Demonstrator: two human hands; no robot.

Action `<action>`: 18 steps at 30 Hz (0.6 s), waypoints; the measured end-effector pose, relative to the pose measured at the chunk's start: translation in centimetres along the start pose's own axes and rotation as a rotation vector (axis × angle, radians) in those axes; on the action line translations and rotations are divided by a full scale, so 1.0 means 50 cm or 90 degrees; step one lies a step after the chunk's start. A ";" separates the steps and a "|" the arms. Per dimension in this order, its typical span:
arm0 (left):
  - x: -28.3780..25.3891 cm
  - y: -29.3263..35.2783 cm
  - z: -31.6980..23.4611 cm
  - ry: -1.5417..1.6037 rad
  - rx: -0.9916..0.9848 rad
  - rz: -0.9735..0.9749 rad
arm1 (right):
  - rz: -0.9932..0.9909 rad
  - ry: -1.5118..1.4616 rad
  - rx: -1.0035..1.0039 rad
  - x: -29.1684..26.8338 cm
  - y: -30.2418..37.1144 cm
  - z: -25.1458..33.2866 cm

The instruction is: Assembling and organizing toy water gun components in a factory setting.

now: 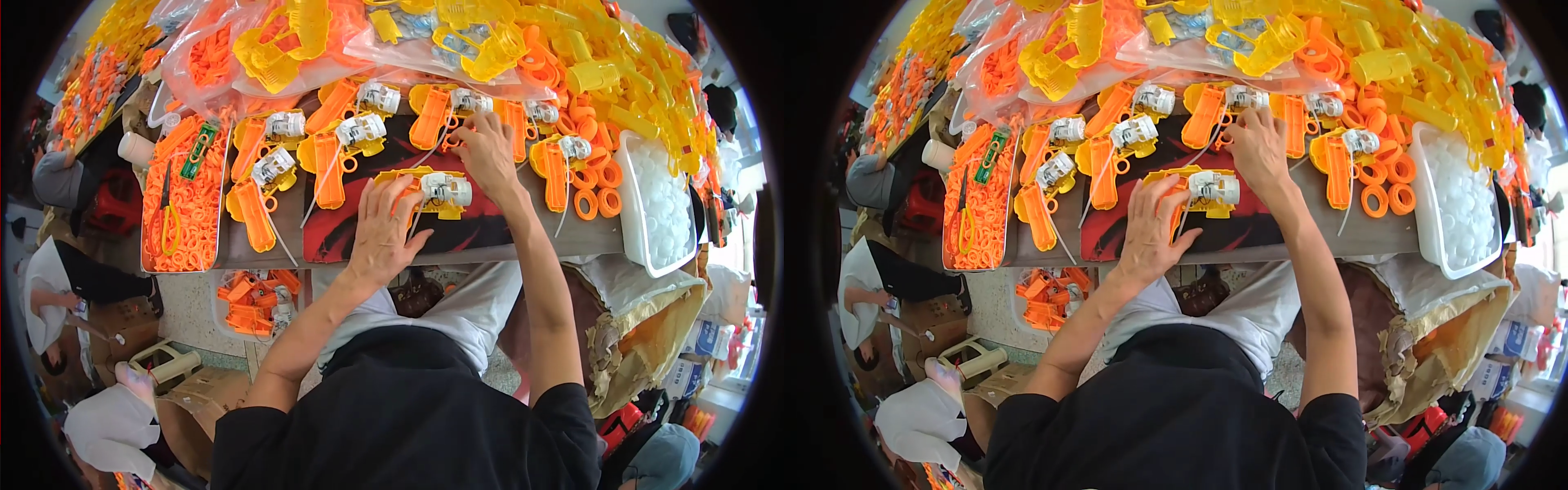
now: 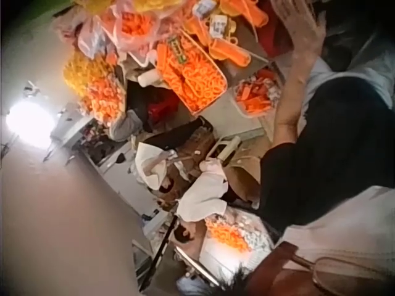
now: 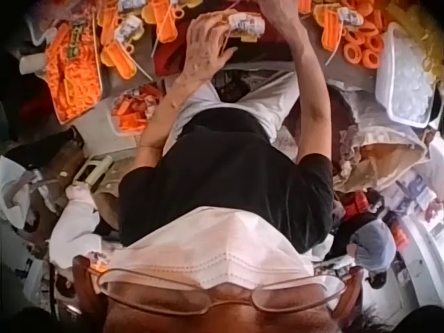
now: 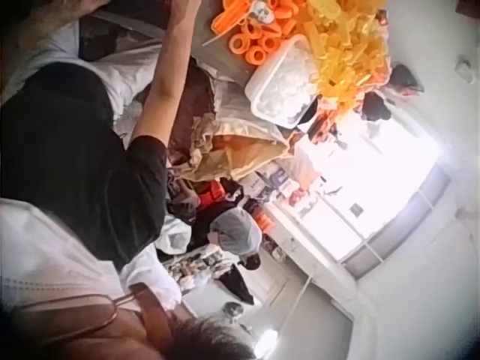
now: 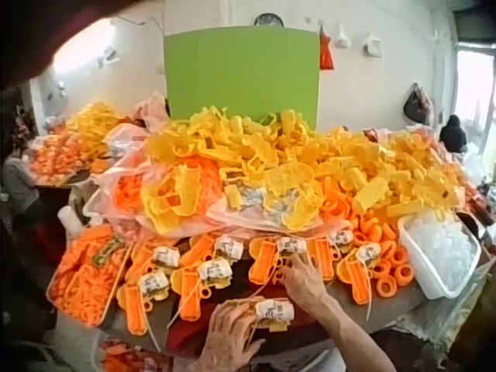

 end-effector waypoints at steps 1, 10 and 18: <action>0.009 -0.001 0.001 0.003 0.003 -0.001 | 0.036 0.029 -0.016 0.019 -0.011 -0.011; -0.013 0.005 0.005 -0.022 -0.018 -0.071 | 0.046 -0.144 0.118 -0.102 0.099 0.034; -0.028 -0.017 0.001 -0.096 -0.030 -0.095 | 0.023 -0.102 0.206 -0.069 0.202 0.048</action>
Point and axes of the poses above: each hand's wrist, its own y-axis away from the middle knuckle, its own x-axis out of the palm, z = x × y, the point moved 7 cm from there along -y, towards the middle knuckle, and after that the axes turned 1 degree about x, right-handed, at the moved point
